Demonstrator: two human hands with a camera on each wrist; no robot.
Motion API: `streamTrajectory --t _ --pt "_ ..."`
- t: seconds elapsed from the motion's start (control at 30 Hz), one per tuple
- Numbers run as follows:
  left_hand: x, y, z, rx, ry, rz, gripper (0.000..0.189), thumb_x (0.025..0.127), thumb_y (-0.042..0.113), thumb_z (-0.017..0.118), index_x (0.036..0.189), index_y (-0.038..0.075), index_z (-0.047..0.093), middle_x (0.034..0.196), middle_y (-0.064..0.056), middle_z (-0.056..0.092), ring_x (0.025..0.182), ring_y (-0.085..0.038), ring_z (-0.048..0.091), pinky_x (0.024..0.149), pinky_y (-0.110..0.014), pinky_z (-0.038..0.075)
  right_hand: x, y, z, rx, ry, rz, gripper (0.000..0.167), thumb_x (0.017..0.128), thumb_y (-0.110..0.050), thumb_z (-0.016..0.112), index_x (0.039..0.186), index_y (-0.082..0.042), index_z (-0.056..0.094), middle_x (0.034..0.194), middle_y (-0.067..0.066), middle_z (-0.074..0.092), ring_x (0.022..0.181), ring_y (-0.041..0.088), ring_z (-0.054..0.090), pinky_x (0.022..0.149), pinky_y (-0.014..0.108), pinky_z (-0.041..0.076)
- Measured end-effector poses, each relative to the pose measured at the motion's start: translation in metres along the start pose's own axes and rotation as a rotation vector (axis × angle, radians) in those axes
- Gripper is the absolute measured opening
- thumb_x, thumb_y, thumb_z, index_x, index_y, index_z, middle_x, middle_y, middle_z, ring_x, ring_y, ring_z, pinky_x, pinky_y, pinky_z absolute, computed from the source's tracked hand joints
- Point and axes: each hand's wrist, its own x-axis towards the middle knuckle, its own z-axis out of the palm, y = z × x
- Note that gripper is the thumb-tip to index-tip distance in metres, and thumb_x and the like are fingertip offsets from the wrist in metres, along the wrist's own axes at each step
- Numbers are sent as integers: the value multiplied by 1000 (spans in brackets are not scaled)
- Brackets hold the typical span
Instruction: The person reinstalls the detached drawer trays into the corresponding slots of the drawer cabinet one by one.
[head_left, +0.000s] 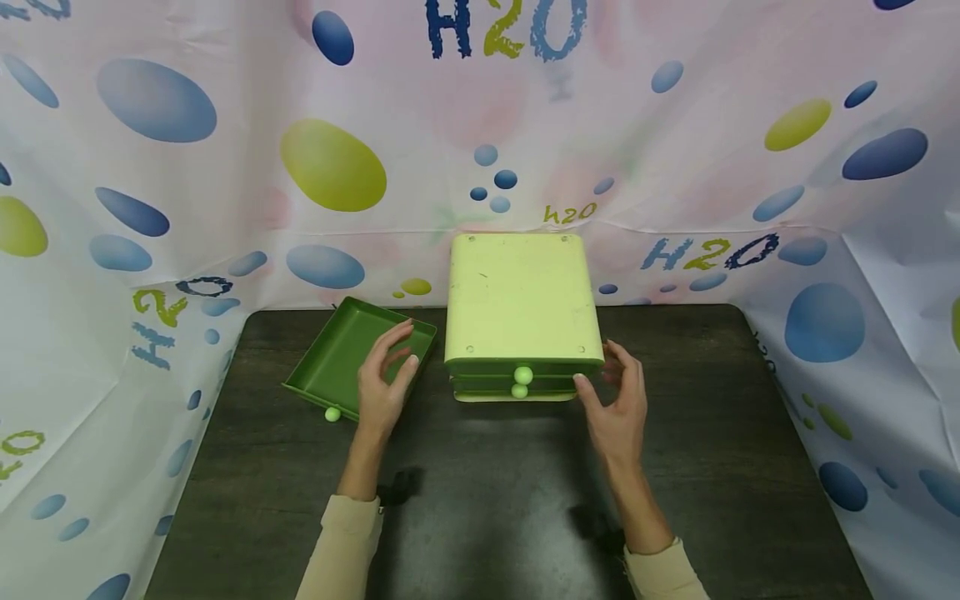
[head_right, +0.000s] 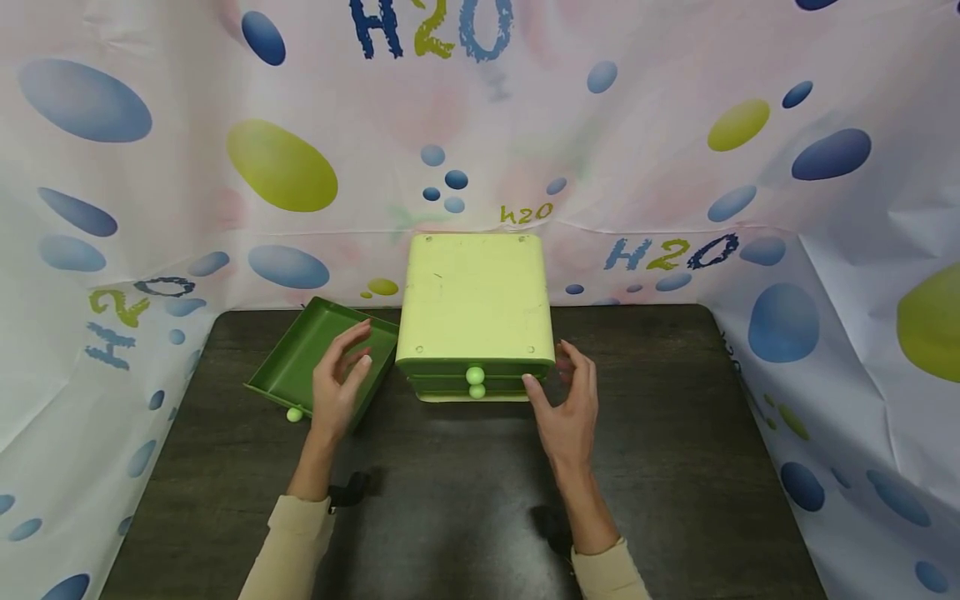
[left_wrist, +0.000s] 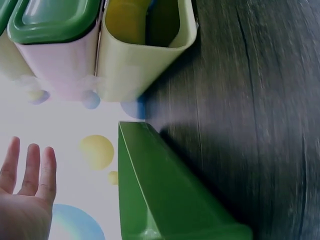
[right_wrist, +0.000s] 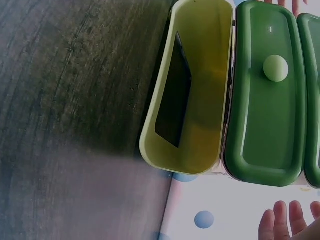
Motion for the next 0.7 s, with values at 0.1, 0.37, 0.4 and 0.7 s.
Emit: streamTrajectory --t 0.1,0.37,0.4,0.7 --pt "-2 -1 -4 16 3 -1 39 92 -13 58 130 -18 51 136 -37 48 125 -50 47 101 -35 45 1 0 -1 11 1 -9 55 89 4 69 139 10 47 129 29 51 111 34 51 93 38 39" --pt "-9 -4 -15 77 4 -30 40 92 -10 61 131 -16 53 135 -33 51 126 -47 48 98 -61 41 6 -1 -1 11 9 -60 55 87 7 69 138 9 48 128 32 50 111 40 51 92 40 39" --pt "-10 -5 -16 83 4 -33 40 92 -9 61 131 -15 54 135 -33 52 125 -48 48 98 -63 41 6 -1 -1 11 9 -67 55 87 7 69 137 10 48 128 33 50 111 41 51 92 40 40" --pt "-18 -9 -29 117 2 -48 41 92 -10 61 133 -10 55 135 -33 52 126 -45 48 99 -65 38 12 4 -3 9 4 -99 54 89 2 69 139 4 50 129 28 51 113 44 54 94 38 42"
